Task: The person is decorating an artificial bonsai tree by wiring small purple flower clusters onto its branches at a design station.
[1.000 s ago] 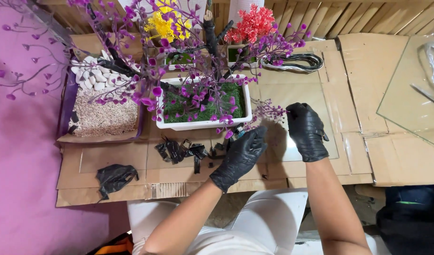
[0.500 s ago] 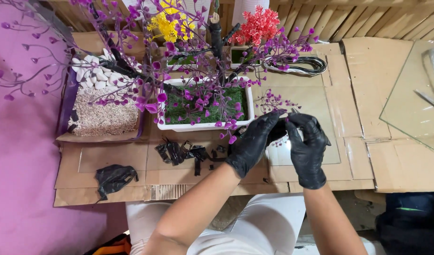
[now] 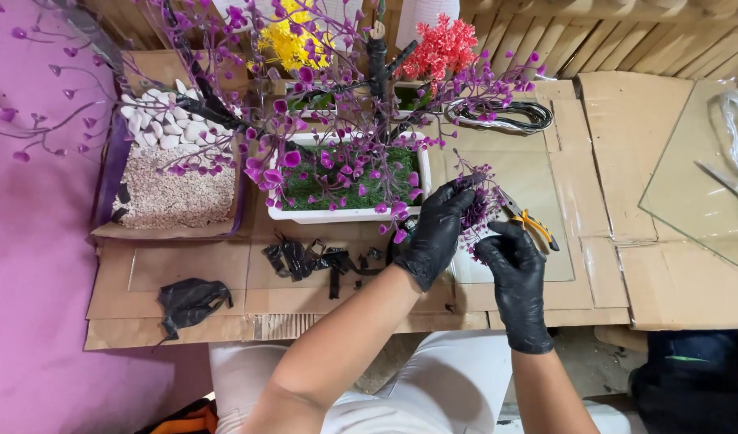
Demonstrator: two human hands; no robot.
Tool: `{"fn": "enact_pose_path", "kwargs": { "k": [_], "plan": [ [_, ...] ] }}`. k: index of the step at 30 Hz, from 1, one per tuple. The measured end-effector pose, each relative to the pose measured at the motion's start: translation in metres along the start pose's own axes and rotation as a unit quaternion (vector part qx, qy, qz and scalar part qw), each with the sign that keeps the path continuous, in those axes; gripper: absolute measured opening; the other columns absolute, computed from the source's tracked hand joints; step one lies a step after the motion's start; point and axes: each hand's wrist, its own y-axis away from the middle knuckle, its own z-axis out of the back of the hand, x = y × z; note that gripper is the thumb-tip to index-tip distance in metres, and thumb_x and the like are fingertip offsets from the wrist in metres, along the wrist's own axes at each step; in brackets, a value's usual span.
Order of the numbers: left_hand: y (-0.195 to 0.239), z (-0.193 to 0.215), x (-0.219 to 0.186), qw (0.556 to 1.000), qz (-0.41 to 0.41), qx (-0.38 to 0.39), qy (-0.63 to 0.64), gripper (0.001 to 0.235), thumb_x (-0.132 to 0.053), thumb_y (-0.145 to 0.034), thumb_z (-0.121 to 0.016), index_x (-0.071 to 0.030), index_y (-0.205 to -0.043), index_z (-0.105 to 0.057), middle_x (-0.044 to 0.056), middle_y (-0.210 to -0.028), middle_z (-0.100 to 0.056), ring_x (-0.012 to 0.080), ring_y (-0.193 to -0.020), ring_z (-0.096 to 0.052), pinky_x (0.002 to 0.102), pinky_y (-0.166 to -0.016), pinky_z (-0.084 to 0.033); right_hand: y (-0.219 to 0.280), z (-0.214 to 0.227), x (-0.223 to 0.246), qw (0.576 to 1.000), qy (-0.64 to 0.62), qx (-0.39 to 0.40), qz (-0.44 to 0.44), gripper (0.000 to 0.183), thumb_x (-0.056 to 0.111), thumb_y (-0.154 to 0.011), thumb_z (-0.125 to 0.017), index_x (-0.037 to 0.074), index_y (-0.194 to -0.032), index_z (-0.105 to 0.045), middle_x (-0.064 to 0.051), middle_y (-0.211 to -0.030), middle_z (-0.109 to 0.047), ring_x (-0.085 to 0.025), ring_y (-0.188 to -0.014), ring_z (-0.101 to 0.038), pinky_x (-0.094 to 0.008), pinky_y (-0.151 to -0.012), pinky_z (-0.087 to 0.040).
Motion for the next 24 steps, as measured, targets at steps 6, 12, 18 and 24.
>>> {"fn": "enact_pose_path", "kwargs": {
  "k": [6,12,18,24],
  "plan": [
    [-0.009,0.001,-0.001,0.996,-0.042,-0.001,-0.085,0.016,-0.021,-0.092,-0.076,-0.015,-0.108,-0.076,0.001,-0.092,-0.072,0.0117,-0.086,-0.066,0.032,-0.083,-0.059,-0.006,0.003,0.01,0.994,0.038,0.05,-0.092,0.021,-0.002,-0.087,-0.078,-0.001,-0.108,-0.076,-0.016,-0.086,-0.074,-0.014,-0.076,-0.065,-0.032,-0.074,-0.059],
    [-0.022,0.003,0.002,0.993,-0.071,-0.006,-0.092,0.012,-0.022,-0.093,-0.075,-0.015,-0.101,-0.078,0.01,-0.087,-0.075,0.0143,-0.08,-0.07,0.029,-0.079,-0.061,-0.004,0.005,0.028,0.982,0.041,0.102,-0.155,0.023,0.001,-0.087,-0.077,-0.001,-0.11,-0.077,-0.014,-0.09,-0.074,-0.014,-0.08,-0.063,-0.032,-0.078,-0.057],
    [-0.037,0.005,0.0,0.984,-0.139,0.041,-0.098,0.015,-0.02,-0.099,-0.067,-0.009,-0.098,-0.077,0.012,-0.079,-0.076,0.0147,-0.068,-0.074,0.024,-0.065,-0.064,-0.008,0.028,0.039,0.985,0.007,0.08,-0.153,0.014,-0.004,-0.09,-0.073,-0.011,-0.102,-0.073,-0.019,-0.078,-0.063,-0.02,-0.071,-0.06,-0.035,-0.068,-0.057],
    [-0.08,0.018,0.028,0.981,-0.142,0.044,-0.122,0.018,-0.007,-0.098,-0.054,-0.006,-0.101,-0.072,0.012,-0.065,-0.066,0.0146,-0.054,-0.065,0.016,-0.045,-0.052,-0.023,0.06,0.005,0.991,-0.032,-0.011,-0.13,0.017,-0.001,-0.095,-0.071,-0.005,-0.111,-0.07,-0.022,-0.085,-0.066,-0.024,-0.075,-0.067,-0.037,-0.075,-0.06]
  ]
}}
